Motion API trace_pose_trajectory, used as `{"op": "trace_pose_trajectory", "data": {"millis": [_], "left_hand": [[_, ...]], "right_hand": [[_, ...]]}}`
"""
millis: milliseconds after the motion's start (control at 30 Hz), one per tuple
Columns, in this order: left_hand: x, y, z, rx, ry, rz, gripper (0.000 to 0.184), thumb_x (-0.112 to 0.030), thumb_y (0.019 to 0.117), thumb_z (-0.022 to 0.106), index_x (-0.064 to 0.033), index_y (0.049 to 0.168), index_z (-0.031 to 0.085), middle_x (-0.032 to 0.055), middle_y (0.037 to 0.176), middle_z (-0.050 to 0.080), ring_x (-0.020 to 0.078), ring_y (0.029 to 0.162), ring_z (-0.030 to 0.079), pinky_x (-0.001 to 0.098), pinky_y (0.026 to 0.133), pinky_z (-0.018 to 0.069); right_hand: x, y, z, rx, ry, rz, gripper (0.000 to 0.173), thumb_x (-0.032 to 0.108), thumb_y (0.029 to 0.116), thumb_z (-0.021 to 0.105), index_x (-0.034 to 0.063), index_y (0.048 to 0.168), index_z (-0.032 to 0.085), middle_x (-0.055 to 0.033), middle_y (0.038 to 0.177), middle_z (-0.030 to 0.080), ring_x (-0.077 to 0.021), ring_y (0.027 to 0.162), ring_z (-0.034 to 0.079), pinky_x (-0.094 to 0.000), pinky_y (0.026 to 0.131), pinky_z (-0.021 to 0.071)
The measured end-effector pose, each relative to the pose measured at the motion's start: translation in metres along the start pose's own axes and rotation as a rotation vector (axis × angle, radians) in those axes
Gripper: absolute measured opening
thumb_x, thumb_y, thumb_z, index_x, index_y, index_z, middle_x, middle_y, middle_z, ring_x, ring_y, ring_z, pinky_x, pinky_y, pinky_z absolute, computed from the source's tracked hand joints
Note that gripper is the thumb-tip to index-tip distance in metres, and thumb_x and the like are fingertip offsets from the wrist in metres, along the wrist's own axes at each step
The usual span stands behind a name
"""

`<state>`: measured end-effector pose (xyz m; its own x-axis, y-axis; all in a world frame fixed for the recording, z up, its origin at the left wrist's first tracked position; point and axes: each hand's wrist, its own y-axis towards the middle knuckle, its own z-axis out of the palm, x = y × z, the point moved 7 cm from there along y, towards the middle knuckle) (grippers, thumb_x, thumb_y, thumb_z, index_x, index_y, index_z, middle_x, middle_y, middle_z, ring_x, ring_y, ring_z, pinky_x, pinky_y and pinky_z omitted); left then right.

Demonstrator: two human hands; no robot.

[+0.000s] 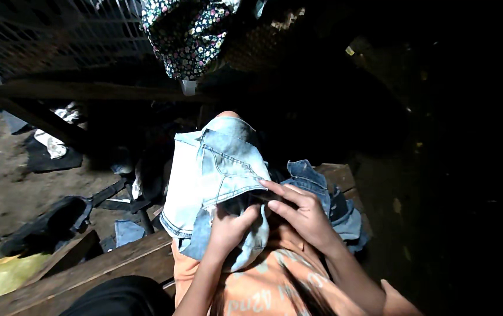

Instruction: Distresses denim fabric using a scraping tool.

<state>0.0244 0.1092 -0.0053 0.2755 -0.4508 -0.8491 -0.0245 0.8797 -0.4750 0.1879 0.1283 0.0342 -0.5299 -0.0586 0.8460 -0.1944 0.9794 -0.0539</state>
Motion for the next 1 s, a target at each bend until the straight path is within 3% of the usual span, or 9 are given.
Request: {"op": "trace_pose_trajectory", "data": {"millis": [67,133,233,367,467,633,800,900,1000], "left_hand": [[0.0,0.002,0.0,0.002,-0.068,0.044,0.037,0.006,0.0737,0.073,-0.0035,0.108,0.061,-0.0094,0.09,0.074,-0.0016,0.086,0.07,0.0203,0.081,0.0605],[0.0,0.005,0.0,0.01,-0.071,0.045,0.04,0.006,0.0755,0.072,0.0001,0.112,0.057,-0.0077,0.091,0.073,-0.0009,0.086,0.07,0.0206,0.081,0.06],[0.003,0.007,-0.003,-0.016,-0.096,-0.008,0.038,0.006,0.0756,0.071,-0.0019,0.11,0.057,-0.0076,0.087,0.072,-0.0002,0.081,0.07,0.0207,0.077,0.0606],[0.013,0.002,-0.011,0.001,0.139,-0.176,0.006,-0.011,0.0775,0.073,-0.0112,0.082,0.068,-0.0121,0.069,0.066,-0.0033,0.067,0.064,0.0206,0.066,0.0552],[0.01,0.004,-0.005,0.056,0.012,-0.059,0.02,-0.004,0.0761,0.073,-0.0071,0.095,0.068,-0.0109,0.079,0.071,-0.0029,0.075,0.068,0.0195,0.074,0.0589],[0.003,0.01,-0.001,0.046,-0.115,0.026,0.041,0.007,0.0777,0.07,-0.0006,0.115,0.055,-0.0068,0.093,0.073,0.0002,0.086,0.07,0.0217,0.082,0.0602],[0.013,0.01,-0.007,0.039,-0.133,-0.083,0.02,0.003,0.0756,0.07,-0.0075,0.093,0.068,-0.0074,0.079,0.072,0.0007,0.075,0.069,0.0217,0.073,0.0597],[0.015,0.009,-0.007,0.059,-0.088,-0.108,0.02,-0.001,0.0761,0.071,-0.0053,0.096,0.067,-0.0059,0.08,0.071,0.0013,0.076,0.069,0.0226,0.075,0.0597],[0.006,0.006,-0.006,0.019,-0.103,-0.061,0.031,0.007,0.0768,0.07,-0.0041,0.105,0.062,-0.007,0.085,0.073,0.0007,0.08,0.07,0.0213,0.077,0.0607]], "right_hand": [[-0.005,0.003,0.008,0.121,0.429,0.121,0.037,0.019,0.1018,0.056,0.0004,0.132,0.066,0.001,0.12,0.072,0.007,0.099,0.063,-0.0133,0.089,0.0508],[-0.01,0.002,0.018,0.153,0.714,0.287,0.034,0.012,0.1,0.054,-0.0016,0.129,0.063,0.0144,0.094,0.067,0.0118,0.07,0.05,-0.0086,0.063,0.041],[-0.001,-0.003,0.016,0.212,0.312,0.132,0.041,0.024,0.1046,0.051,0.004,0.139,0.062,0.0,0.125,0.07,0.0028,0.104,0.064,-0.0192,0.092,0.0522],[0.005,-0.006,0.013,0.097,-0.122,-0.003,0.043,0.041,0.1029,0.051,0.0223,0.139,0.066,-0.0078,0.098,0.072,-0.0166,0.081,0.068,-0.0387,0.068,0.055],[-0.003,0.001,0.012,0.143,0.284,0.072,0.038,0.021,0.1025,0.056,0.0038,0.135,0.066,-0.0056,0.127,0.07,-0.0028,0.112,0.064,-0.0232,0.1,0.0511],[-0.016,0.001,0.027,0.299,0.918,0.385,0.033,0.018,0.1032,0.051,0.0065,0.134,0.06,0.0183,0.07,0.053,0.0092,0.056,0.042,-0.0092,0.05,0.0337],[0.002,-0.001,0.016,0.334,0.285,0.091,0.047,0.028,0.1057,0.049,0.0043,0.146,0.054,-0.0022,0.135,0.065,0.0007,0.112,0.061,-0.0221,0.097,0.0503],[0.0,0.002,0.011,0.21,0.021,0.032,0.044,0.037,0.1056,0.048,0.015,0.141,0.063,-0.0082,0.129,0.069,-0.0143,0.113,0.067,-0.0389,0.094,0.0544],[-0.004,0.008,0.011,0.208,0.366,0.141,0.035,0.019,0.1039,0.052,0.0024,0.132,0.066,0.0012,0.123,0.07,0.005,0.101,0.062,-0.0159,0.089,0.0502]]}}
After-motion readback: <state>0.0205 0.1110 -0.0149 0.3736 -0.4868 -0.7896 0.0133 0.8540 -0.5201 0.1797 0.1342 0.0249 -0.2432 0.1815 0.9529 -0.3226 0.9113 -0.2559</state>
